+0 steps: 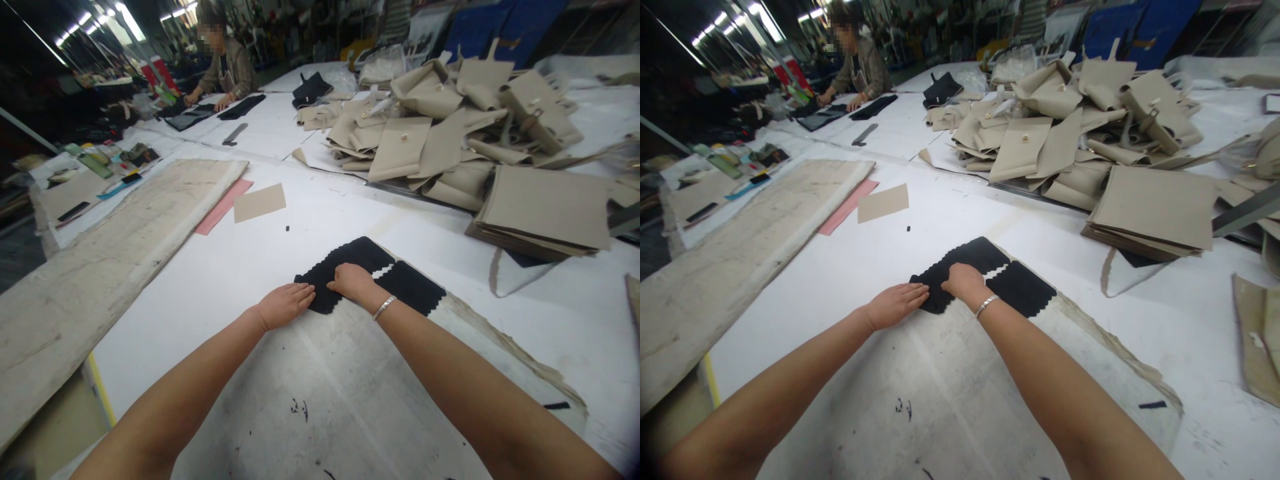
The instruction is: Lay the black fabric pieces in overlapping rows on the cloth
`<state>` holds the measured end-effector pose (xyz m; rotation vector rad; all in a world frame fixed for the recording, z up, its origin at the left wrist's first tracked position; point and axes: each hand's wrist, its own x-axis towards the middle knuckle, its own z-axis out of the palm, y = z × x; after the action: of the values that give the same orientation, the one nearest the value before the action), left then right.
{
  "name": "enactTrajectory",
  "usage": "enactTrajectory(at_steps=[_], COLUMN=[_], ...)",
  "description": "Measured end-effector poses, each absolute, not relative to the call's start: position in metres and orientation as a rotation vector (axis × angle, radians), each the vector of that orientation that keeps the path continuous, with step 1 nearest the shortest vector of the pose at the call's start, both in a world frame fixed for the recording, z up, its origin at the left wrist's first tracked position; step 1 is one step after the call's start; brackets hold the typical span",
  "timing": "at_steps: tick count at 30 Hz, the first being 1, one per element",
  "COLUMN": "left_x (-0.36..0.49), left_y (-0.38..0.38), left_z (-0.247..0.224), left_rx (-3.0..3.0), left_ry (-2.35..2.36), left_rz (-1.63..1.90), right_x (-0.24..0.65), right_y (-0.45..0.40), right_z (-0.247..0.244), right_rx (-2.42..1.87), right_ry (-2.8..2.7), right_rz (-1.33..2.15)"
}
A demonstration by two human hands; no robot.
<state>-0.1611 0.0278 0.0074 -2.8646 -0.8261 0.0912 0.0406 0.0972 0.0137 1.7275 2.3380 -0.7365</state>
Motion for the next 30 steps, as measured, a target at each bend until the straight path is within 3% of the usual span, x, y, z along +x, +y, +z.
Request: enactTrajectory(at_steps=[30], left_x=[-0.164], left_y=[0.018], left_z=[0.010], left_rx=[-2.888], left_ry=[-0.934], left_rz=[0.252], right_x=[0.027], right_y=[0.093], right_z=[0.014], right_rx=[1.632], right_ry=[2.319], right_rz=[-0.779])
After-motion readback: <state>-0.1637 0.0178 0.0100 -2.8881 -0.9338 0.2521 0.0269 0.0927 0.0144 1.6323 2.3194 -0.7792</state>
